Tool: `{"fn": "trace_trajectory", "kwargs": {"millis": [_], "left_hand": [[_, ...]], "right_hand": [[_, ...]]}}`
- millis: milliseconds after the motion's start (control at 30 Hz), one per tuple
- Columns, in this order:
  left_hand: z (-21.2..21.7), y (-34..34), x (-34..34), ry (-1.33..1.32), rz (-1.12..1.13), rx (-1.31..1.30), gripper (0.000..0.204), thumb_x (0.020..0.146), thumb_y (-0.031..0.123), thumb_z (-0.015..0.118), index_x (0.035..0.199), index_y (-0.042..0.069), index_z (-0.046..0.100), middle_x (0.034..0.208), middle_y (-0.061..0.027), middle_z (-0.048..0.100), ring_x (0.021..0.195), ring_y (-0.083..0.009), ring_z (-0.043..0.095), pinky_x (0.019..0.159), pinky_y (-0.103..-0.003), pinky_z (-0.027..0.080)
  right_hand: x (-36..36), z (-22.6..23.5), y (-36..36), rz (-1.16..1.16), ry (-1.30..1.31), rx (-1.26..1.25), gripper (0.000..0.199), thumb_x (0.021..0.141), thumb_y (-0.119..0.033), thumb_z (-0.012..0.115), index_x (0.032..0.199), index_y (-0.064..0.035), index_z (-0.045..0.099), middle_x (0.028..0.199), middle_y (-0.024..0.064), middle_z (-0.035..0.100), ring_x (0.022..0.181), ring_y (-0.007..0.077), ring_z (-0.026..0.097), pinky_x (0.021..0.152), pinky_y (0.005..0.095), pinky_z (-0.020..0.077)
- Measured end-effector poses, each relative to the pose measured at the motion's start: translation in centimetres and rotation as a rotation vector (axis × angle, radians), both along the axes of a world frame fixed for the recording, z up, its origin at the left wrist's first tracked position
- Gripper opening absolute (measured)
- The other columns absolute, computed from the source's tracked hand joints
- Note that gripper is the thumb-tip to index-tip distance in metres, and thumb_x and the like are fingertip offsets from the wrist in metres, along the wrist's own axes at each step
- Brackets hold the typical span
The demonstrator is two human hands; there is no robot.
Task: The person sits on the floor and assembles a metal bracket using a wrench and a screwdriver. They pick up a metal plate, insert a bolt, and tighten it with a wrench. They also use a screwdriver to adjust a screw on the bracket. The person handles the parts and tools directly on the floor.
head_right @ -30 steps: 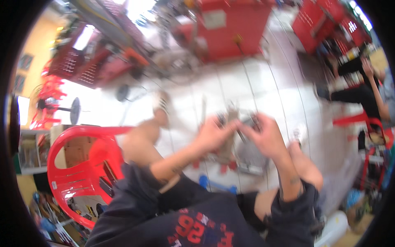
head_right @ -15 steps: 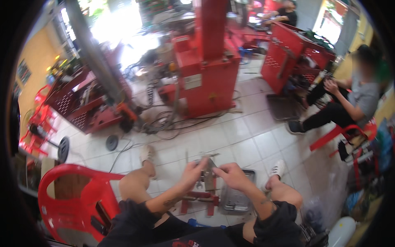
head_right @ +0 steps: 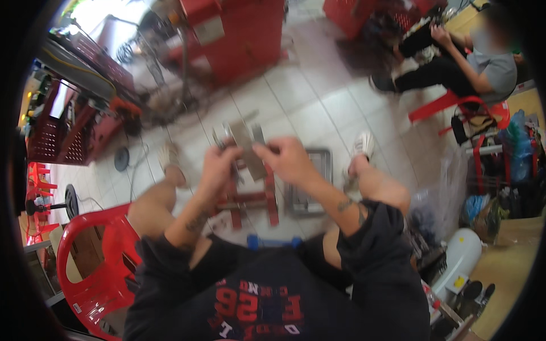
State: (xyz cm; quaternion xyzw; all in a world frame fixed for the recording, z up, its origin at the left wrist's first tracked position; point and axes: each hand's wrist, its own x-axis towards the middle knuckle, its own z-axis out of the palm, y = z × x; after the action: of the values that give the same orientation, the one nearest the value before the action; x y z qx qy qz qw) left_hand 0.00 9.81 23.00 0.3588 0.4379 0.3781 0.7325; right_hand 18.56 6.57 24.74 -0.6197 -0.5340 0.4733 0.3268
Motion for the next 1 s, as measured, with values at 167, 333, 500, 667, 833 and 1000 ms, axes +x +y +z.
{"fn": "trace_trajectory", "kwargs": {"millis": [167, 333, 500, 667, 833, 1000], "left_hand": [[-0.7, -0.7, -0.5, -0.177, -0.056, 0.065, 0.03, 0.096, 0.009, 0.062, 0.124, -0.002, 0.061, 0.109, -0.0102, 0.071, 0.093, -0.0168, 0.07, 0.074, -0.032, 0.061], [-0.5, -0.2, -0.9, -0.227, -0.082, 0.023, 0.032, 0.096, 0.01, 0.063, 0.126, -0.003, 0.06, 0.109, -0.0117, 0.07, 0.091, -0.0168, 0.07, 0.074, -0.033, 0.061], [-0.1, -0.4, -1.2, -0.247, -0.057, 0.035, 0.034, 0.096, 0.01, 0.064, 0.127, -0.004, 0.06, 0.108, -0.0125, 0.07, 0.09, -0.0167, 0.069, 0.072, -0.031, 0.061], [0.0, -0.5, -1.2, -0.229, -0.065, 0.031, 0.034, 0.095, 0.008, 0.064, 0.127, -0.003, 0.061, 0.109, -0.0119, 0.07, 0.091, -0.0154, 0.069, 0.069, -0.028, 0.06], [0.1, -0.7, -1.2, -0.239, -0.043, 0.04, 0.032, 0.096, 0.008, 0.063, 0.126, -0.004, 0.06, 0.109, -0.0126, 0.07, 0.091, -0.0155, 0.069, 0.068, -0.027, 0.06], [0.1, -0.6, -1.5, -0.289, -0.058, 0.036, 0.036, 0.095, 0.008, 0.063, 0.128, -0.005, 0.059, 0.11, -0.0128, 0.07, 0.094, -0.0168, 0.07, 0.07, -0.027, 0.061]], "right_hand": [[-0.1, 0.0, -0.8, 0.011, 0.14, 0.018, 0.034, 0.098, -0.027, 0.064, 0.081, 0.0025, 0.069, 0.063, -0.0028, 0.053, 0.063, 0.0041, 0.043, 0.056, 0.0261, 0.0361], [-0.2, 0.2, -0.5, 0.016, 0.175, 0.04, 0.036, 0.098, -0.028, 0.061, 0.075, 0.0009, 0.063, 0.055, 0.0007, 0.053, 0.052, 0.0068, 0.052, 0.049, 0.0269, 0.0421], [-0.2, 0.3, -0.5, 0.026, 0.253, 0.052, 0.033, 0.098, -0.025, 0.06, 0.076, 0.0, 0.063, 0.055, -0.0015, 0.052, 0.05, 0.0056, 0.05, 0.046, 0.0253, 0.0402], [-0.1, 0.0, -0.8, 0.004, 0.319, 0.078, 0.032, 0.096, -0.023, 0.062, 0.073, -0.0003, 0.063, 0.056, -0.002, 0.052, 0.049, 0.0043, 0.049, 0.044, 0.024, 0.0376], [-0.2, 0.1, -1.0, -0.015, 0.304, 0.065, 0.032, 0.096, -0.019, 0.063, 0.073, 0.0016, 0.064, 0.063, -0.0033, 0.054, 0.061, 0.0028, 0.042, 0.054, 0.024, 0.0339], [-0.7, 0.2, -1.1, -0.044, 0.313, 0.072, 0.03, 0.095, -0.019, 0.066, 0.073, 0.0021, 0.067, 0.06, -0.0044, 0.053, 0.059, 0.0024, 0.04, 0.052, 0.0241, 0.0318]]}}
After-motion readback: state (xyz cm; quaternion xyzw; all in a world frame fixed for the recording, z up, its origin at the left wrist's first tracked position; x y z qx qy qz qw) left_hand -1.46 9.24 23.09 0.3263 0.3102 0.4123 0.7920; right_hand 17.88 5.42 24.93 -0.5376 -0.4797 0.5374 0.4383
